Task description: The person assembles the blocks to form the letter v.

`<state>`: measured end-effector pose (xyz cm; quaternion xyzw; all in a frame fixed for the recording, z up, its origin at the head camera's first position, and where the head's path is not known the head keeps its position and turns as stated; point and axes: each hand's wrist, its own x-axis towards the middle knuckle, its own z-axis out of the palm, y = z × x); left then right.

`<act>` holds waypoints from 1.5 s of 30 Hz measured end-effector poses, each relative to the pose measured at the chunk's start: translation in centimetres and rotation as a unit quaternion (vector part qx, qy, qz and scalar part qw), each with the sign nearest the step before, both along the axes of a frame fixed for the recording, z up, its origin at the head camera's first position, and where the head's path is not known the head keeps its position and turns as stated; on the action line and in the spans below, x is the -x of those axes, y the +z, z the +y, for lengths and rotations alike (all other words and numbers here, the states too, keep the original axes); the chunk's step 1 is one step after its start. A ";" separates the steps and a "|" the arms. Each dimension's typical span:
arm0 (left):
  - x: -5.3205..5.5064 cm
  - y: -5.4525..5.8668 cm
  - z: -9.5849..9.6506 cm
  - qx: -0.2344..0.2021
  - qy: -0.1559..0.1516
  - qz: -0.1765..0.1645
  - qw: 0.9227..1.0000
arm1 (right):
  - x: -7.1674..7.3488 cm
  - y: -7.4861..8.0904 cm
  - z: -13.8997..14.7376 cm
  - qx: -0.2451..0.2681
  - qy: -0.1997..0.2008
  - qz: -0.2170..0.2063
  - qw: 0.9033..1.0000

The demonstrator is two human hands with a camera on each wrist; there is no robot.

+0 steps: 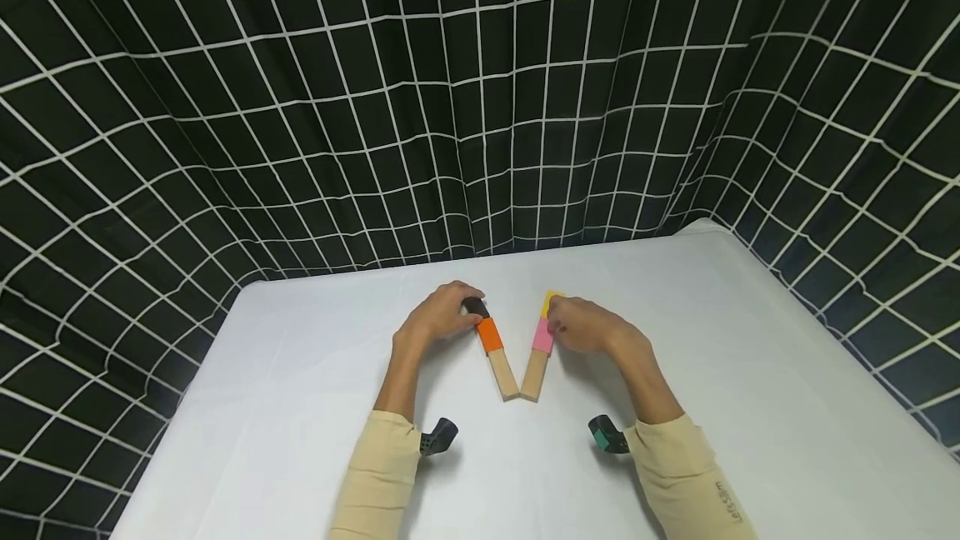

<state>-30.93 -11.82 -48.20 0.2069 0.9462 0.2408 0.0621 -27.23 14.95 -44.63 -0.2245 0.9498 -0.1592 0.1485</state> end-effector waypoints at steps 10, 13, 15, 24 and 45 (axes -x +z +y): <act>-0.5 1.0 -0.8 -0.004 -0.032 -0.044 0.999 | 0.0 0.1 0.1 0.007 0.006 -0.006 1.000; -0.6 1.0 -0.6 0.001 -0.044 -0.047 0.998 | 0.1 0.1 0.2 0.003 0.004 -0.005 1.000; -0.5 1.0 -0.5 0.000 -0.042 -0.048 0.998 | 0.1 0.1 0.2 0.004 0.004 -0.005 1.000; -0.6 1.1 -0.3 0.010 -0.046 -0.057 0.997 | 0.1 0.1 0.3 0.009 0.000 -0.006 1.000; -1.2 1.3 -0.7 0.016 -0.027 -0.067 0.997 | -0.2 0.2 -0.2 0.004 0.006 0.002 1.000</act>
